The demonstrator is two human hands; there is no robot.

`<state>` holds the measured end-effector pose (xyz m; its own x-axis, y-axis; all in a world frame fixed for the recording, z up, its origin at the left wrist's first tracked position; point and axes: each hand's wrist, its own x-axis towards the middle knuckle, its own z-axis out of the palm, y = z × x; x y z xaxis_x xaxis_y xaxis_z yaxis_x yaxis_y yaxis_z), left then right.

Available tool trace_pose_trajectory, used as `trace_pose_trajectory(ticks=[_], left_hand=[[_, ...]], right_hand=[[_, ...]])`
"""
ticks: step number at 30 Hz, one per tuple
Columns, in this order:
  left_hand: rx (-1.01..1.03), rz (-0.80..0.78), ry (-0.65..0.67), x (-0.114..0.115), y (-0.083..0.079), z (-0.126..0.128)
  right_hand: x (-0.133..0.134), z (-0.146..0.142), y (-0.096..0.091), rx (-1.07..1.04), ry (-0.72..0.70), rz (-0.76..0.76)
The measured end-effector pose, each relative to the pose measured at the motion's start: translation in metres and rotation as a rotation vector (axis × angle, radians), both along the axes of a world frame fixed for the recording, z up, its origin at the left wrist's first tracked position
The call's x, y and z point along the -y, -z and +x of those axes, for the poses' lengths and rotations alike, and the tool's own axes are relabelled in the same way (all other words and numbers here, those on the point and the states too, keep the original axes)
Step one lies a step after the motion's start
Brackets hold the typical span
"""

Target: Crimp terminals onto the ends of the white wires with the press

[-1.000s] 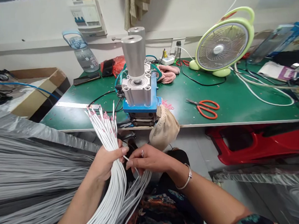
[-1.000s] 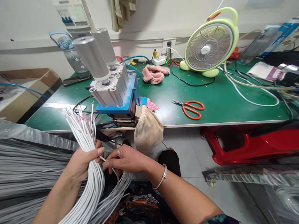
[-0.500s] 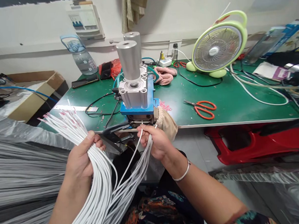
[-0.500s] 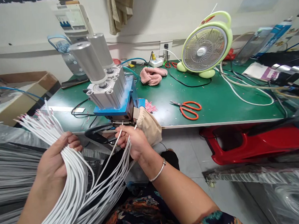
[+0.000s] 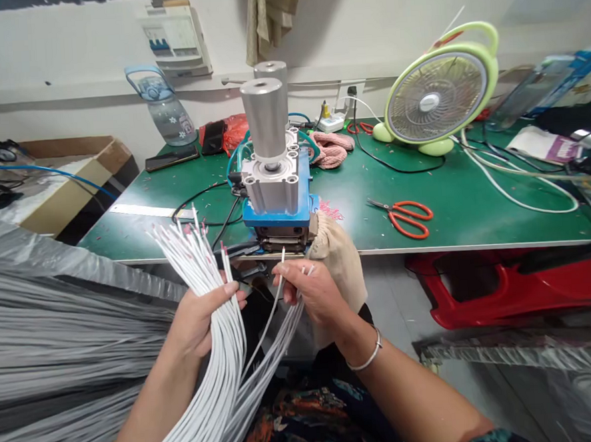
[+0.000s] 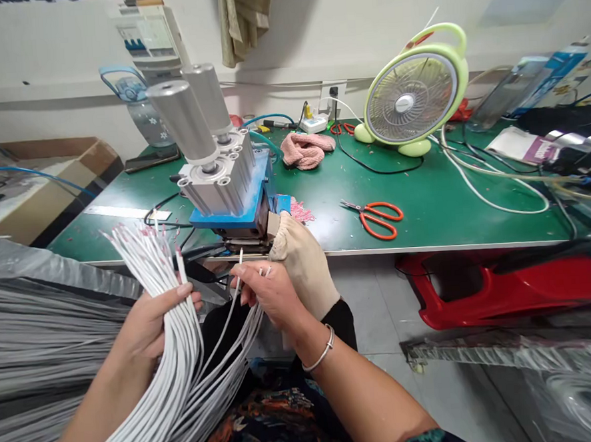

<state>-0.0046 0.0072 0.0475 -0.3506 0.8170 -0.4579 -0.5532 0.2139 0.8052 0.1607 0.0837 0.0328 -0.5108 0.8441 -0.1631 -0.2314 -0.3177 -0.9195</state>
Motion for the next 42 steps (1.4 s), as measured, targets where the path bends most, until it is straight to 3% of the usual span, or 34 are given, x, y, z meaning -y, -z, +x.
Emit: trace_pose_trajectory(ticks=[6, 12, 14, 16, 20, 24, 28, 36, 42], left_hand=[[-0.134, 0.085, 0.081, 0.001, 0.009, 0.013], [-0.634, 0.135, 0.179, 0.002, 0.015, 0.014], [-0.578, 0.143, 0.151, 0.001, 0.011, 0.012], [-0.387, 0.166, 0.08, -0.001, 0.004, 0.009], [-0.136, 0.175, -0.082, -0.005, -0.013, 0.002], [-0.097, 0.171, -0.146, -0.008, -0.023, -0.002], [-0.075, 0.167, -0.145, -0.009, -0.021, -0.003], [-0.106, 0.099, 0.014, -0.004, -0.005, 0.009], [-0.465, 0.14, 0.24, -0.003, 0.01, 0.021]], right_hand=[[0.004, 0.001, 0.001, -0.023, -0.049, -0.005], [0.01, -0.004, -0.001, -0.023, -0.24, 0.084], [0.008, -0.006, -0.002, -0.033, -0.149, 0.019], [0.004, -0.006, -0.005, -0.079, -0.054, -0.104], [-0.007, -0.007, -0.013, -0.171, 0.021, -0.262], [-0.013, -0.01, -0.015, -0.214, 0.069, -0.292], [-0.015, -0.009, -0.008, -0.233, 0.061, -0.228], [-0.004, 0.011, -0.003, -0.214, -0.165, -0.048], [0.005, -0.002, 0.001, -0.074, -0.246, 0.032]])
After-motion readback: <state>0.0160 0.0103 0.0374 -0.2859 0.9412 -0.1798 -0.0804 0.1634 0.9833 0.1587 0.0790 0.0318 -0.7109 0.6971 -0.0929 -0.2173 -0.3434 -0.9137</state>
